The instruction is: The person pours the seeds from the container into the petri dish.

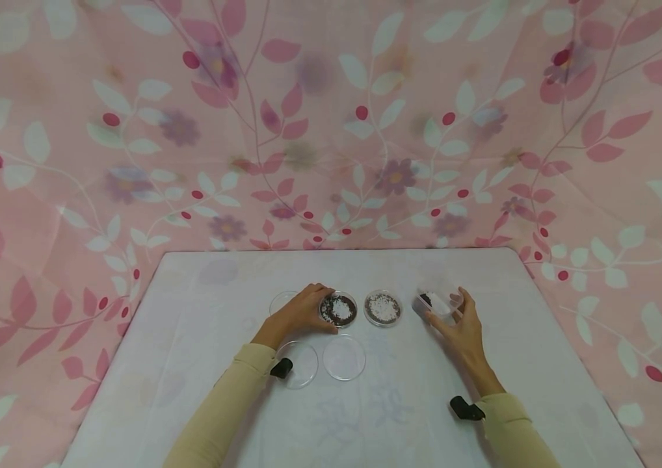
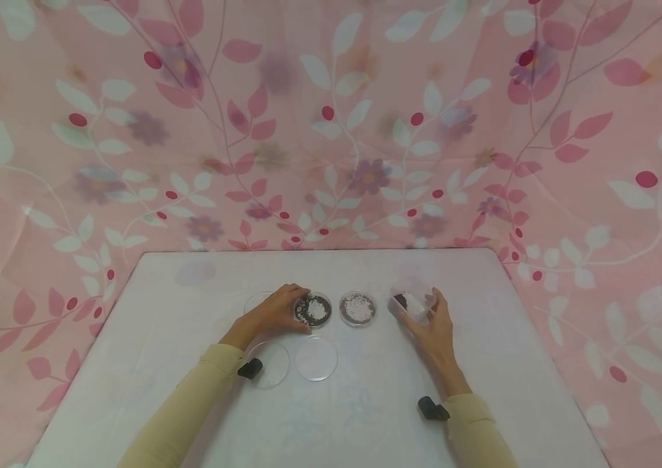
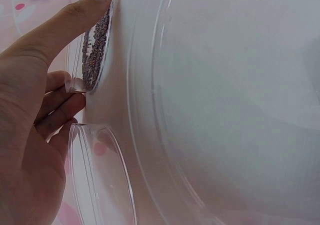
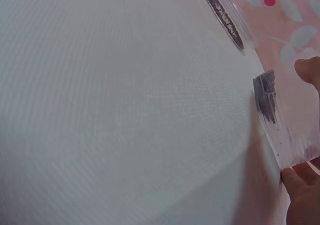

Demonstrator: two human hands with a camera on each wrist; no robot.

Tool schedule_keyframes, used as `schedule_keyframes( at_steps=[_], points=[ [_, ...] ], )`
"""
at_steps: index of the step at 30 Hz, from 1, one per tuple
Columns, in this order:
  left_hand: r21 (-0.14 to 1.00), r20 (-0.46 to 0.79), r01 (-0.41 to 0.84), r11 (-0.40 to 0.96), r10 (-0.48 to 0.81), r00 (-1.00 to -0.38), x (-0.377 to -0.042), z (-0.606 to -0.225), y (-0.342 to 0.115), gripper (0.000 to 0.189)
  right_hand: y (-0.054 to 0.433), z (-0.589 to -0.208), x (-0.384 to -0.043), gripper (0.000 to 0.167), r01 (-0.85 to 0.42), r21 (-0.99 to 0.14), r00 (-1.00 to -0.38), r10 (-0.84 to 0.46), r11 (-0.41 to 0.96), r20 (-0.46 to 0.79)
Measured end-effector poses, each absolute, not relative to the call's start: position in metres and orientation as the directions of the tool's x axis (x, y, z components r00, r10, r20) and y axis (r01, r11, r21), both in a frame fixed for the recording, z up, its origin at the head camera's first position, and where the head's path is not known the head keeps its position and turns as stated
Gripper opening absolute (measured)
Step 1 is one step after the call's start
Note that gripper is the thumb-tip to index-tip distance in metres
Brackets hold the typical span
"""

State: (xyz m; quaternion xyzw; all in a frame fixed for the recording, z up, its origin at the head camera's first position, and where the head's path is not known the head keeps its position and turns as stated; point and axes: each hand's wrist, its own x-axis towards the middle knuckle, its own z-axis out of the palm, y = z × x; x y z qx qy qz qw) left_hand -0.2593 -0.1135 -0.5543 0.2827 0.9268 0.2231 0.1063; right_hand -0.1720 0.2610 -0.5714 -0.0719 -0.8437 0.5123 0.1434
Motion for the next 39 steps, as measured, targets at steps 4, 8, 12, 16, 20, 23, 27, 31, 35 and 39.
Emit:
schedule_keyframes(
  at_steps=[4,8,12,16,20,23,27,31,35,39],
  points=[
    [0.466,-0.075,0.478,0.745,0.571,-0.817,-0.259,-0.554,-0.113,0.098,0.262,-0.571,-0.171,0.103,-0.037,-0.886,-0.951,0.257,0.463,0.174],
    [0.466,-0.079,0.472,0.748,0.567,-0.82,-0.26,-0.554,-0.113,0.099,0.262,-0.568,-0.17,0.104,-0.011,-0.876,-0.956,0.252,0.481,0.15],
    [0.468,-0.078,0.472,0.747,0.567,-0.82,-0.259,-0.553,-0.114,0.099,0.263,-0.565,-0.169,0.107,-0.011,-0.84,-0.952,0.252,0.542,0.175],
    [0.466,-0.081,0.471,0.749,0.566,-0.821,-0.259,-0.553,-0.114,0.098,0.264,-0.56,-0.171,0.106,-0.09,-0.773,-0.922,0.24,0.628,0.302],
    [0.475,-0.085,0.465,0.747,0.565,-0.821,-0.258,-0.552,-0.114,0.098,0.262,-0.551,-0.174,0.105,-0.177,-0.703,-0.899,0.178,0.688,0.401],
    [0.478,-0.086,0.464,0.746,0.565,-0.821,-0.258,-0.552,-0.114,0.098,0.257,-0.544,-0.177,0.106,-0.247,-0.65,-0.881,0.113,0.719,0.46],
    [0.482,-0.08,0.466,0.742,0.567,-0.82,-0.258,-0.552,-0.114,0.098,0.247,-0.537,-0.182,0.107,-0.382,-0.493,-0.81,-0.026,0.782,0.586],
    [0.49,-0.074,0.467,0.736,0.569,-0.819,-0.258,-0.551,-0.114,0.097,0.231,-0.527,-0.183,0.108,-0.486,-0.314,-0.729,-0.18,0.816,0.66],
    [0.485,-0.082,0.463,0.742,0.565,-0.821,-0.258,-0.551,-0.113,0.098,0.206,-0.519,-0.178,0.109,-0.536,-0.264,-0.732,-0.286,0.801,0.618],
    [0.471,-0.096,0.455,0.755,0.557,-0.825,-0.26,-0.554,-0.113,0.098,0.178,-0.519,-0.17,0.106,-0.575,-0.245,-0.757,-0.395,0.78,0.52]
  ],
)
